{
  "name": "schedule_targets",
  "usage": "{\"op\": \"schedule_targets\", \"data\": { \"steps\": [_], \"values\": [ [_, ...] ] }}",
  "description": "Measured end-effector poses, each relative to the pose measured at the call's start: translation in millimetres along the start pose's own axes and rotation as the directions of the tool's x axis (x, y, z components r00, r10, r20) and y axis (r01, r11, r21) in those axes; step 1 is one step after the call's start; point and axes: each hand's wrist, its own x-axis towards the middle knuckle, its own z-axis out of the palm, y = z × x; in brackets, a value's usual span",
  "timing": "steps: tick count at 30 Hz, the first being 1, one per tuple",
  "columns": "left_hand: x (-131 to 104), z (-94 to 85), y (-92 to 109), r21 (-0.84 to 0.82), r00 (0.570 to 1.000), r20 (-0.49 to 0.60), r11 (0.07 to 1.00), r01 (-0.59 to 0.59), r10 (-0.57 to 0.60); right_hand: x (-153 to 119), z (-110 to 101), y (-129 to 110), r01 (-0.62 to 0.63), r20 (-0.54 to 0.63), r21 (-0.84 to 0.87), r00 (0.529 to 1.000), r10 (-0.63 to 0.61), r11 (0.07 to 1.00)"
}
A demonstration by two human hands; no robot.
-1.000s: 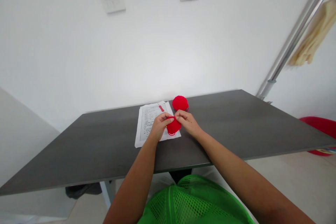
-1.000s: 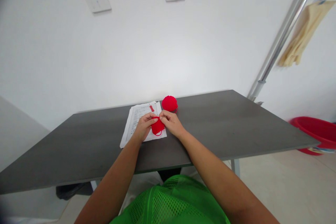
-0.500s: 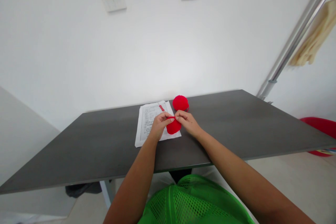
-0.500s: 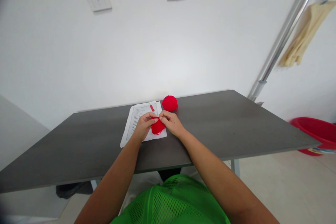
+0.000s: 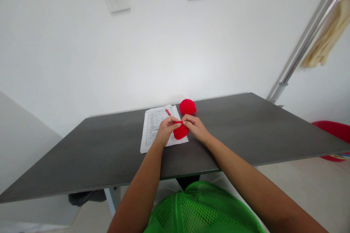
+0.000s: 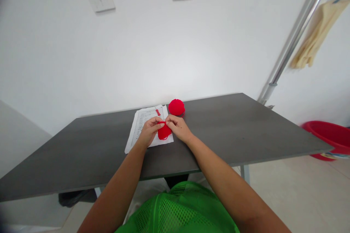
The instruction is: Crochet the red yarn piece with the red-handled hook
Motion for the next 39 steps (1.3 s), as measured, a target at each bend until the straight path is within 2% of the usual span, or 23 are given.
{"op": "schedule_targets", "data": {
  "steps": [13, 26, 39],
  "values": [
    [3.1, -6.0, -6.8, 0.061, 0.999, 0.027, 0.998, -0.027, 0.025, 0.6, -0.8, 0.7, -0.001, -0.009, -0.039, 1.0, 0.001, 0.999],
    [0.0, 0.7, 0.0, -0.013, 1.0, -0.009, 1.0, 0.004, -0.004, 0.3, -0.1, -1.2, -0.009, -0.035, -0.017, 0.999, 0.008, 1.0],
    [0.5, -0.9, -0.8, 0.052, 1.0, -0.029, 0.999, -0.009, 0.011, 0.9, -0.2, -1.6, -0.027, -0.007, -0.002, 1.0, 0.027, 1.0]
  ]
}}
